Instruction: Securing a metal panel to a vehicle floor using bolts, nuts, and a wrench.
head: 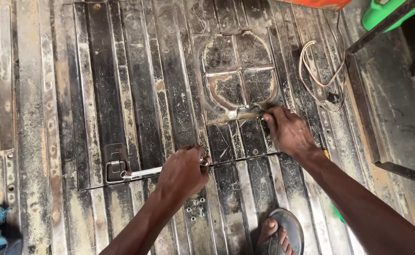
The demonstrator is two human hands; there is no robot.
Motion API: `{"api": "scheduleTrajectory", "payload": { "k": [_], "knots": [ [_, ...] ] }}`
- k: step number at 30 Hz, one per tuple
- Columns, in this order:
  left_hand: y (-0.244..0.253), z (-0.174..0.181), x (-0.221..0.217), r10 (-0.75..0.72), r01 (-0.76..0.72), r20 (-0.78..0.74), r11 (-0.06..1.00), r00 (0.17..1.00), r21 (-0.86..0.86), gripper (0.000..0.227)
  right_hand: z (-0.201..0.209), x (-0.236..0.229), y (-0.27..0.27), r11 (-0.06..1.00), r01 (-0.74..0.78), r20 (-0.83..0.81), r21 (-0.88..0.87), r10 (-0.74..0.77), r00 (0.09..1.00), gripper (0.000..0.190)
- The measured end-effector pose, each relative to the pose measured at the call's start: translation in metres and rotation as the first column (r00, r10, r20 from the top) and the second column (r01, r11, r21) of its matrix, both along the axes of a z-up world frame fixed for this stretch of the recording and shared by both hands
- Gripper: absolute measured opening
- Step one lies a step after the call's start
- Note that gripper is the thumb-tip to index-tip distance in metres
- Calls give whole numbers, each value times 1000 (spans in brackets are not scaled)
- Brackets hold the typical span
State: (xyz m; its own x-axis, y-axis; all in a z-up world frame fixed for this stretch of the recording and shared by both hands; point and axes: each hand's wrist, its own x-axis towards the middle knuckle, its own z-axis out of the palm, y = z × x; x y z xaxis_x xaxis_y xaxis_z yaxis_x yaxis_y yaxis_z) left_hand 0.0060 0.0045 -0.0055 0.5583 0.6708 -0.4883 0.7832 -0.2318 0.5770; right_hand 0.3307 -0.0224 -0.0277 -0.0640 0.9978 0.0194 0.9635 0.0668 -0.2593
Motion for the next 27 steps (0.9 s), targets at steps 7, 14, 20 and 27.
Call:
{"api": "scheduleTrajectory", "payload": {
  "k": [7, 14, 20, 27],
  "knots": [
    [1, 11, 7, 2, -4, 43, 999, 999, 41, 29, 21, -5, 4, 997, 24, 6, -75, -24, 1000, 36],
    [3, 22, 15, -20, 19, -8, 1000, 1000, -7, 24, 23, -12, 5, 996, -34, -44, 84, 37, 998, 30],
    [-4, 2, 4, -33, 34, -32, 999, 999, 32, 38, 37, -42, -65, 996, 58, -249, -73, -74, 966, 20],
    [-1, 1, 20, -102, 112, -106, 990, 989, 90, 43, 17, -49, -75, 999, 48, -240, -12, -50, 970, 16]
  ]
}}
